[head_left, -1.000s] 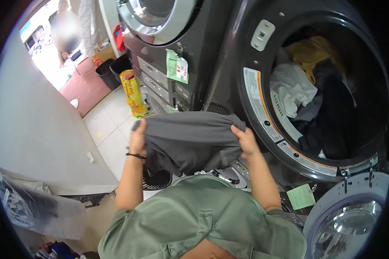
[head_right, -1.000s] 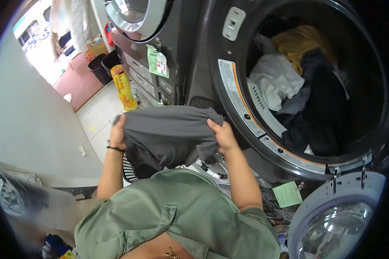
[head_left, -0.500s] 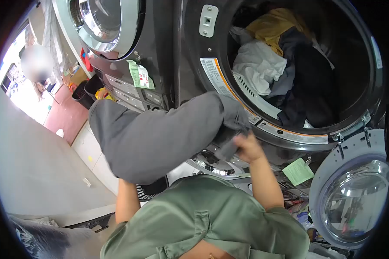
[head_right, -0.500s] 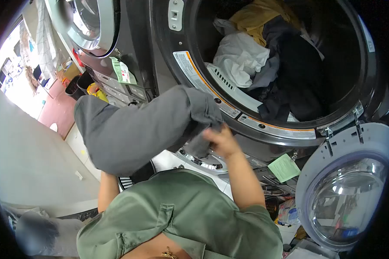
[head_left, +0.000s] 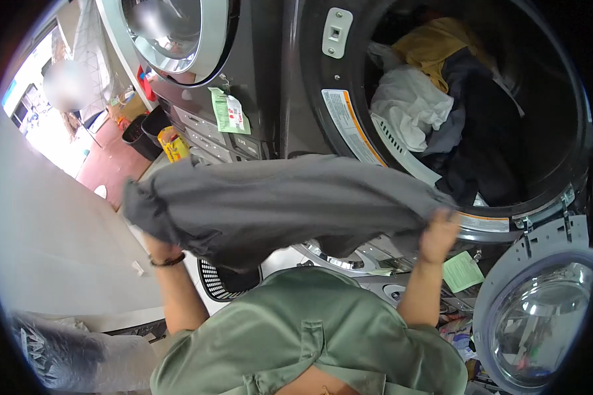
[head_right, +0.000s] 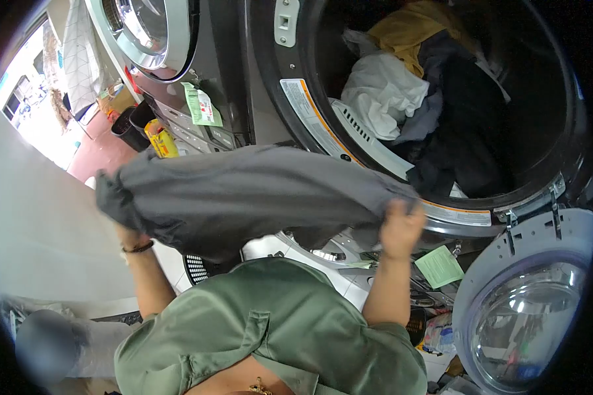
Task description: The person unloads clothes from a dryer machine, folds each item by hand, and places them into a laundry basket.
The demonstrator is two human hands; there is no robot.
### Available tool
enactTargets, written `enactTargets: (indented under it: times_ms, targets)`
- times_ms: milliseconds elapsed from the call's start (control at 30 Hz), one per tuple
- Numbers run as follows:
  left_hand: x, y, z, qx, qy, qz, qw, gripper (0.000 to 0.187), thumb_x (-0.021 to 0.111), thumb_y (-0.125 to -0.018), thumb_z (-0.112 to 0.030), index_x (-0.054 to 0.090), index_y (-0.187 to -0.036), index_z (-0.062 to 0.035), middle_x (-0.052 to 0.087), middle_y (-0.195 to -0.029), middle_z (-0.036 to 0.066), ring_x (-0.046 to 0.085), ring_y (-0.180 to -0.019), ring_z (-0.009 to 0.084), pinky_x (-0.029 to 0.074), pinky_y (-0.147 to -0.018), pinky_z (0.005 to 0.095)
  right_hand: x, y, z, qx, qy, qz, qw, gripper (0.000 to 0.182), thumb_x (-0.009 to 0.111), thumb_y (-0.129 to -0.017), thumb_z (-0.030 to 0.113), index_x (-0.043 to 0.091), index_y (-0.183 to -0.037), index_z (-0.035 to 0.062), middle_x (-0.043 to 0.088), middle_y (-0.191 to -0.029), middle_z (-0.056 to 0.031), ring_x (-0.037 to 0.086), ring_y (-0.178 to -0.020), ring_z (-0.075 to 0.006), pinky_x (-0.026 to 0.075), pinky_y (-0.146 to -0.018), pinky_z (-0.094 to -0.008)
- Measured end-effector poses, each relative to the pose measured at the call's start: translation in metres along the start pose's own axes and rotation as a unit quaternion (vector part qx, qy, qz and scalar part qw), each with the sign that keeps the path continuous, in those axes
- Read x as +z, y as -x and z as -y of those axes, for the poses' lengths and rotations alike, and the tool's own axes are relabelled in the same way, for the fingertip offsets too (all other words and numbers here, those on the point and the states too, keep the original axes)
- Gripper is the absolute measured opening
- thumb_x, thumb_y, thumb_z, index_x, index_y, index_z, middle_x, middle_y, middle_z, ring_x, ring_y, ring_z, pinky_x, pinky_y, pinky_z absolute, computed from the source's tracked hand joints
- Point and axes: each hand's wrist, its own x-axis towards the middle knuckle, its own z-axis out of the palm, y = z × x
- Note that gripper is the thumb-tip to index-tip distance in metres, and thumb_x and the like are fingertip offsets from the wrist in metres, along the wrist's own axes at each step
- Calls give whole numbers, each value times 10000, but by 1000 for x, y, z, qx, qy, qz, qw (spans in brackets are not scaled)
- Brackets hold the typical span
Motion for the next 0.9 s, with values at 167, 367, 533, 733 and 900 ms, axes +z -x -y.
enactTargets:
  times_ms: [167, 367, 533, 733, 900]
  targets:
    - [71, -3, -106, 195, 777, 354, 483, 246, 369, -979, -145, 509, -1092, 22, 616, -930, 190, 631, -820, 273, 543, -695, 423, -58, -14, 60, -266, -554, 21, 788, 237, 488, -940, 216, 610, -982, 18, 608, -813, -116, 557, -714, -212, 418, -674, -330]
    - [37, 38, -192, 244, 297, 400, 832, 319, 321, -971, -123, 522, -959, 124, 628, -644, 182, 622, -437, 299, 541, -349, 398, -28, -32, 141, -321, -684, 423, 499, 179, 488, -922, 114, 644, -941, 30, 608, -611, -127, 494, -335, -174, 334, -291, -273]
    - [-32, 29, -75, 47, 57, -61, 995, 276, 436, -933, -150, 534, -1036, 87, 619, -784, 151, 598, -603, 256, 514, -493, 371, 38, -34, 66, -96, -663, 291, 683, 229, 544, -889, 111, 600, -1082, 2, 632, -733, -142, 517, -467, -180, 355, -413, -282]
    - [-67, 146, 0, -320, -144, -122, 929, 329, 574, -888, -182, 549, -1128, 42, 608, -952, 115, 569, -802, 204, 482, -665, 338, 125, 47, -74, 326, -228, 417, 818, 298, 641, -850, 184, 610, -1086, 5, 649, -905, -79, 574, -767, -178, 425, -716, -305]
    - [-83, 142, -34, -328, -225, -203, 895, 420, 618, -890, -267, 551, -1175, 34, 598, -1084, 111, 555, -964, 197, 468, -809, 335, 156, 21, -38, 252, -136, 431, 856, 359, 647, -877, 315, 626, -1038, -6, 656, -978, -78, 621, -880, -182, 486, -814, -321]
